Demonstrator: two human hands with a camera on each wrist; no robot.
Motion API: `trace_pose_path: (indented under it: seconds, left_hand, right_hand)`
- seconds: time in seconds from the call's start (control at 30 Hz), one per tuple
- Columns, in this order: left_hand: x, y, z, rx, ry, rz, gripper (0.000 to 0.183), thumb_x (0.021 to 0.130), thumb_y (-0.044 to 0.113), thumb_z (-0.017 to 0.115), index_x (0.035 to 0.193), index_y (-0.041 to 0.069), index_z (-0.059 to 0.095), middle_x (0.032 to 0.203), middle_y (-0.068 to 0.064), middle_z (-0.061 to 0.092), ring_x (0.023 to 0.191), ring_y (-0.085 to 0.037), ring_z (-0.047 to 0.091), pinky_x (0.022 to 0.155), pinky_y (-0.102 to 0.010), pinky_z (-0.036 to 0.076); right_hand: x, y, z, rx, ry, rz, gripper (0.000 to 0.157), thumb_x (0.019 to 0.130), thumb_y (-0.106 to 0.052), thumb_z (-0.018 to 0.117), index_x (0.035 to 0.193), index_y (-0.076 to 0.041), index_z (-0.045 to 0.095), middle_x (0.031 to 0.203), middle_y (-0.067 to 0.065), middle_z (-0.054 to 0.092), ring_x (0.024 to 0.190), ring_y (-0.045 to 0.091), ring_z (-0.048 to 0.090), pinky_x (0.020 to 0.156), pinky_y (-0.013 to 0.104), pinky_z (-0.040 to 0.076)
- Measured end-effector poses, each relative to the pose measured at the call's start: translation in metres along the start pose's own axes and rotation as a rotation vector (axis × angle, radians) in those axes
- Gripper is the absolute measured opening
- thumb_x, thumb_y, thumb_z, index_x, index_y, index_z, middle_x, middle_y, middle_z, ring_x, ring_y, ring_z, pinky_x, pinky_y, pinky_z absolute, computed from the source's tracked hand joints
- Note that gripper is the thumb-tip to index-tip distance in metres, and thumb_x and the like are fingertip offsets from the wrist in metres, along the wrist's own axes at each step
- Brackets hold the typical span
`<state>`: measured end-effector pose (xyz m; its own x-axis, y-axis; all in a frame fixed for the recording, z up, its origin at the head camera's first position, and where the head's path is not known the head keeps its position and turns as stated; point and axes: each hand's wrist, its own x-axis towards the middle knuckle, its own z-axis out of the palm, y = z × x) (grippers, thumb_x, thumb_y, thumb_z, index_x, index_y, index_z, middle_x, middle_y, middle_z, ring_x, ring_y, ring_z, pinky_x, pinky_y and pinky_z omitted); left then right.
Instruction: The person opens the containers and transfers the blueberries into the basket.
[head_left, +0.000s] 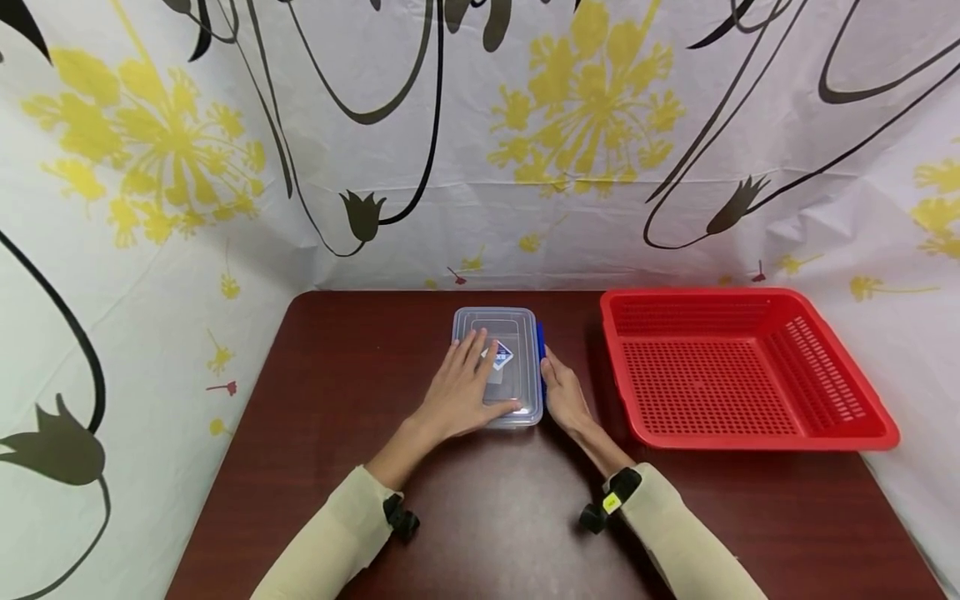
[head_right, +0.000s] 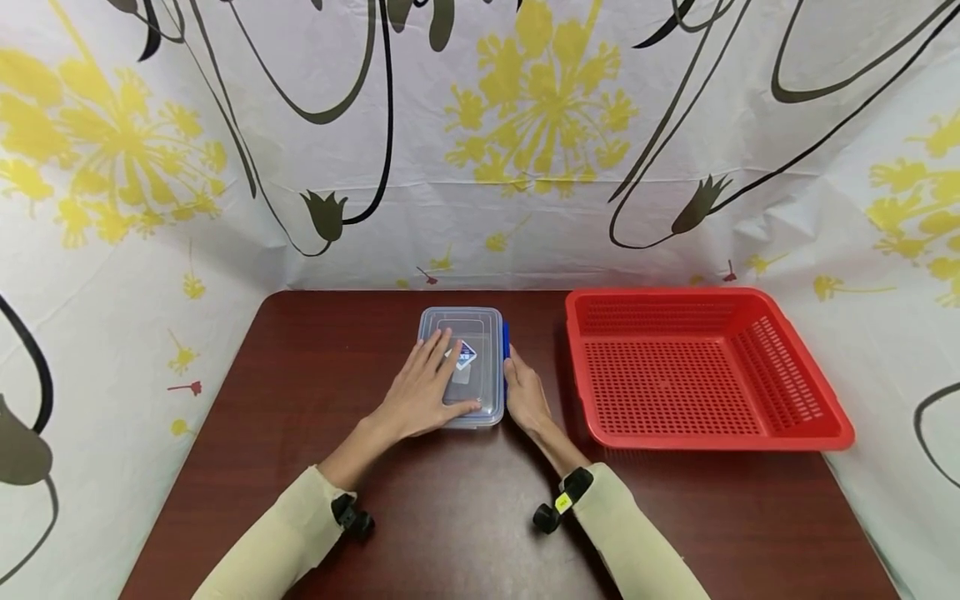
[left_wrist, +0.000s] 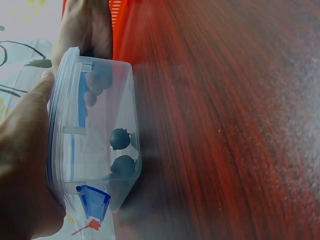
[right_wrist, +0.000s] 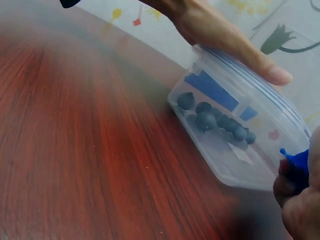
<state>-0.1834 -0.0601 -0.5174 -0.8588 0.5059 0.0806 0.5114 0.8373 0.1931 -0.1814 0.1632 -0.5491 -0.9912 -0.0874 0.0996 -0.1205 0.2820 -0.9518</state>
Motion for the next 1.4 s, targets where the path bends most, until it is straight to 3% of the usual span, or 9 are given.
trace_pose_path:
  seconds: [0.2,0.33,0.43,0.53,0.7,0.87,1.0,1.23,1.4]
  left_hand:
    - [0.001,-0.001,0.000,-0.004,0.001,-0.010,0.114,0.092,0.086,0.050,0.170,0.010,0.018,0.178,-0.015,0.006,0.165,-0.031,0.002,0.133,-0.049,0.006]
    - [0.002,-0.002,0.000,-0.003,0.009,-0.008,0.113,0.092,0.085,0.050,0.170,0.010,0.019,0.178,-0.015,0.008,0.165,-0.031,0.004,0.133,-0.049,0.007]
    - [0.003,-0.002,0.001,-0.005,0.018,0.000,0.113,0.092,0.085,0.052,0.170,0.009,0.021,0.178,-0.016,0.010,0.165,-0.032,0.006,0.133,-0.049,0.007]
    - [0.003,-0.001,0.001,-0.003,0.026,0.004,0.113,0.092,0.084,0.053,0.169,0.008,0.022,0.178,-0.017,0.011,0.165,-0.033,0.007,0.133,-0.050,0.008]
    - [0.001,-0.001,0.000,-0.040,0.013,0.001,0.112,0.093,0.083,0.053,0.170,0.009,0.021,0.178,-0.016,0.009,0.165,-0.032,0.005,0.133,-0.050,0.008]
    - [-0.003,-0.004,-0.005,-0.161,0.039,0.007,0.105,0.095,0.074,0.060,0.169,0.009,0.024,0.178,-0.017,0.009,0.165,-0.031,0.003,0.133,-0.050,0.007]
    - [-0.008,-0.009,-0.010,-0.249,0.071,-0.001,0.107,0.093,0.069,0.066,0.170,0.009,0.021,0.178,-0.017,0.006,0.165,-0.031,0.001,0.133,-0.050,0.008]
    - [-0.024,-0.021,-0.011,-0.451,0.050,-0.086,0.119,0.086,0.065,0.079,0.172,0.013,0.013,0.179,-0.011,0.000,0.164,-0.036,0.005,0.125,-0.067,0.023]
    - [-0.035,-0.028,-0.007,-0.660,0.007,-0.132,0.129,0.079,0.049,0.093,0.172,0.015,0.009,0.179,-0.005,-0.009,0.164,-0.033,0.008,0.125,-0.063,0.028]
  right_hand:
    - [0.003,0.001,-0.003,0.170,-0.020,0.093,0.048,0.116,-0.012,0.035,0.162,0.003,0.037,0.155,0.028,0.051,0.141,0.038,0.051,0.122,0.051,0.038]
    - [0.002,0.004,-0.006,0.036,0.012,0.117,0.046,0.114,-0.008,0.040,0.158,0.005,0.044,0.147,0.028,0.059,0.132,0.034,0.059,0.114,0.042,0.047]
    - [0.000,0.008,-0.007,-0.079,0.037,0.130,0.044,0.112,-0.008,0.046,0.154,0.004,0.051,0.127,0.027,0.070,0.104,0.032,0.070,0.092,0.035,0.056]
    - [-0.004,0.009,-0.007,-0.162,0.041,0.112,0.044,0.112,-0.014,0.049,0.152,0.001,0.055,0.119,0.025,0.073,0.094,0.034,0.071,0.088,0.038,0.056]
    - [-0.009,0.009,-0.007,-0.240,0.062,0.059,0.047,0.113,-0.024,0.051,0.153,0.000,0.054,0.147,0.023,0.061,0.133,0.038,0.061,0.115,0.053,0.045]
    - [-0.014,0.003,-0.010,-0.227,0.070,-0.002,0.057,0.112,-0.030,0.053,0.160,0.000,0.044,0.154,0.023,0.053,0.139,0.041,0.055,0.119,0.057,0.039]
    - [-0.018,-0.003,-0.013,-0.254,0.007,-0.063,0.072,0.109,-0.036,0.059,0.167,-0.007,0.030,0.169,0.018,0.035,0.156,0.037,0.034,0.125,0.060,0.027]
    - [-0.024,-0.005,-0.015,-0.314,-0.130,-0.158,0.113,0.089,-0.042,0.084,0.171,-0.007,0.014,0.177,0.015,0.015,0.161,0.036,0.022,0.126,0.062,0.026]
    - [-0.026,-0.002,-0.016,-0.337,-0.179,-0.234,0.130,0.074,-0.036,0.098,0.167,0.003,0.016,0.176,0.021,0.014,0.160,0.039,0.023,0.124,0.060,0.029]
